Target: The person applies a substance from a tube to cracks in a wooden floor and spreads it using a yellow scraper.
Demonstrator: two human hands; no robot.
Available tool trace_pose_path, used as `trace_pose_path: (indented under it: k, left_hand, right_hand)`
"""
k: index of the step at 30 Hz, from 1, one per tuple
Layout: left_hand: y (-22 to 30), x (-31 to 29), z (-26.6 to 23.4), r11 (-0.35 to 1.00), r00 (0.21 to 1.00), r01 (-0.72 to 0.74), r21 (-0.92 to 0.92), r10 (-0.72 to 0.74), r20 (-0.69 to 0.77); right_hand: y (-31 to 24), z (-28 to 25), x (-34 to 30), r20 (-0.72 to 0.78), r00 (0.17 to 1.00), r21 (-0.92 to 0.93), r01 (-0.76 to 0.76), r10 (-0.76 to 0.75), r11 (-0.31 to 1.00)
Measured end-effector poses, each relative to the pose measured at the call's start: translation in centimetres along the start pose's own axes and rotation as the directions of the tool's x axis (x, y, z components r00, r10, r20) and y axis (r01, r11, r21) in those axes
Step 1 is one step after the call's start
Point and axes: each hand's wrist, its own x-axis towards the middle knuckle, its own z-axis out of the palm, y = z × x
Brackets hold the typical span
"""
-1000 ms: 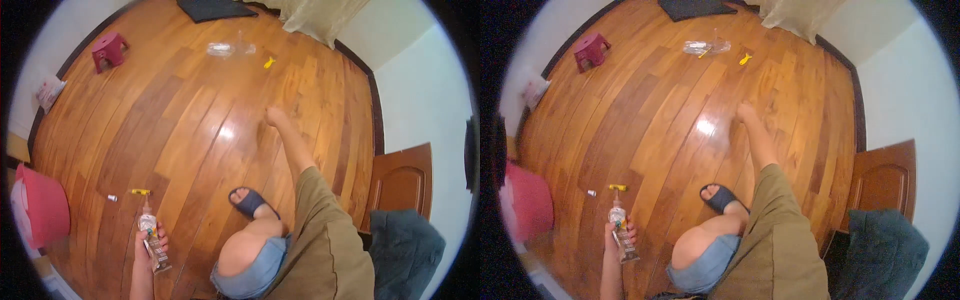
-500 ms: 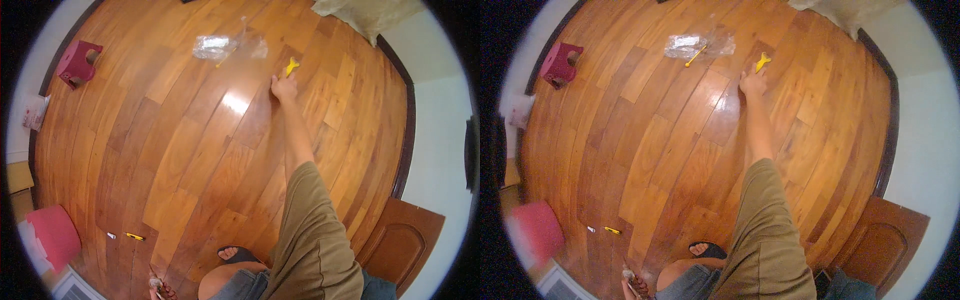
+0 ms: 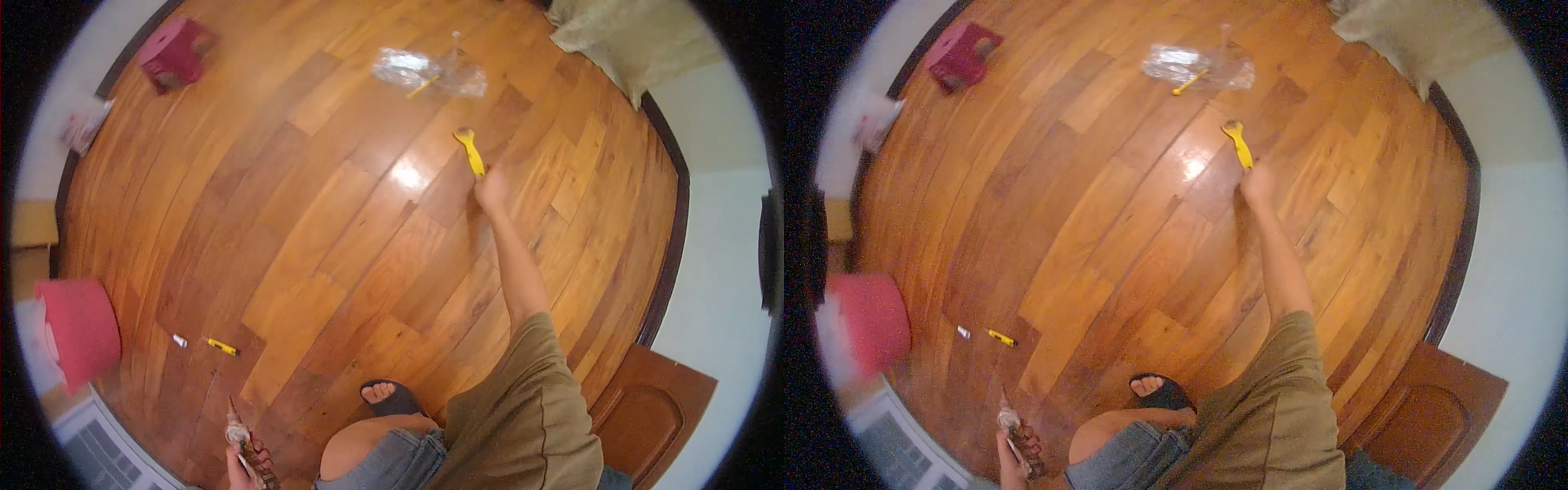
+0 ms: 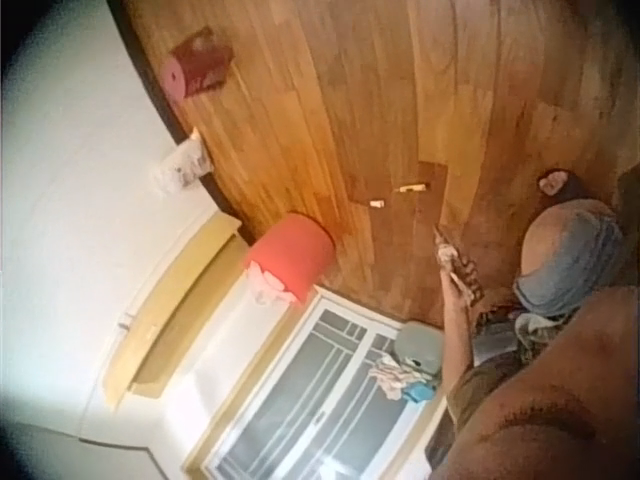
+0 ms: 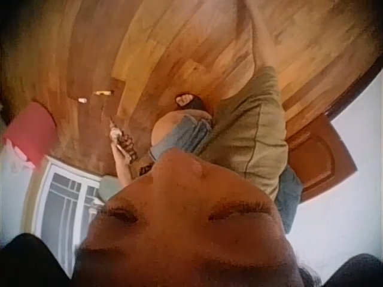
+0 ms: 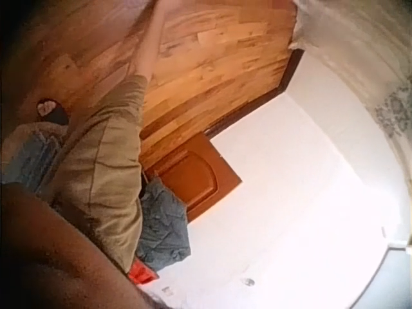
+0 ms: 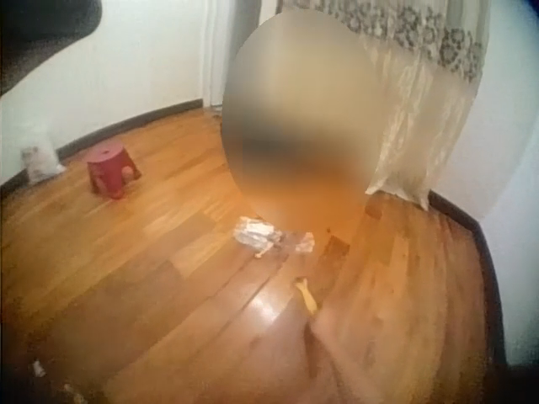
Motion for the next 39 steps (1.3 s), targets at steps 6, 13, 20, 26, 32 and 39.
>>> trace_pose_path:
  k: [6, 13, 20, 26, 32, 39]
  left_hand:
    - [-1.1, -2.0, -8.4, 0.998, 0.986, -0.04, -0.054, 0.03, -0.167]
    - [-7.0, -6.3, -20.1, 0.96, 0.886, -0.227, -0.162, 0.135, -0.443]
    - [-8.2, -12.1, -21.7, 0.898, 0.75, -0.361, -0.252, 0.119, -0.651]
    - [-7.4, -12.3, -26.1, 0.921, 0.797, -0.346, -0.178, 0.188, -0.574]
    - [-8.7, -9.7, -34.1, 0.863, 0.813, -0.459, -0.212, 0.311, -0.492]
    - [-17.7, -3.8, -47.4, 0.702, 0.718, -0.627, -0.338, 0.351, -0.601]
  right_hand:
    - [-5.2, -1.9, -0.2, 0.274, 0.939, -0.188, -0.157, 0.206, 0.969]
    - [-4.1, 2.0, 1.7, 0.15, 0.932, -0.35, -0.262, 0.329, 0.899]
    - [-1.6, 6.6, 5.3, 0.18, 0.982, -0.284, 0.0, 0.053, 0.959]
    - [0.3, 7.5, 5.6, 0.093, 0.994, -0.25, -0.038, 0.063, 0.968]
    - [-1.8, 4.8, 5.4, 0.6, 0.775, -0.755, 0.63, -0.198, 0.181]
    - [-18.2, -1.0, -10.6, 0.419, 0.711, 0.366, 0.437, -0.565, 0.821]
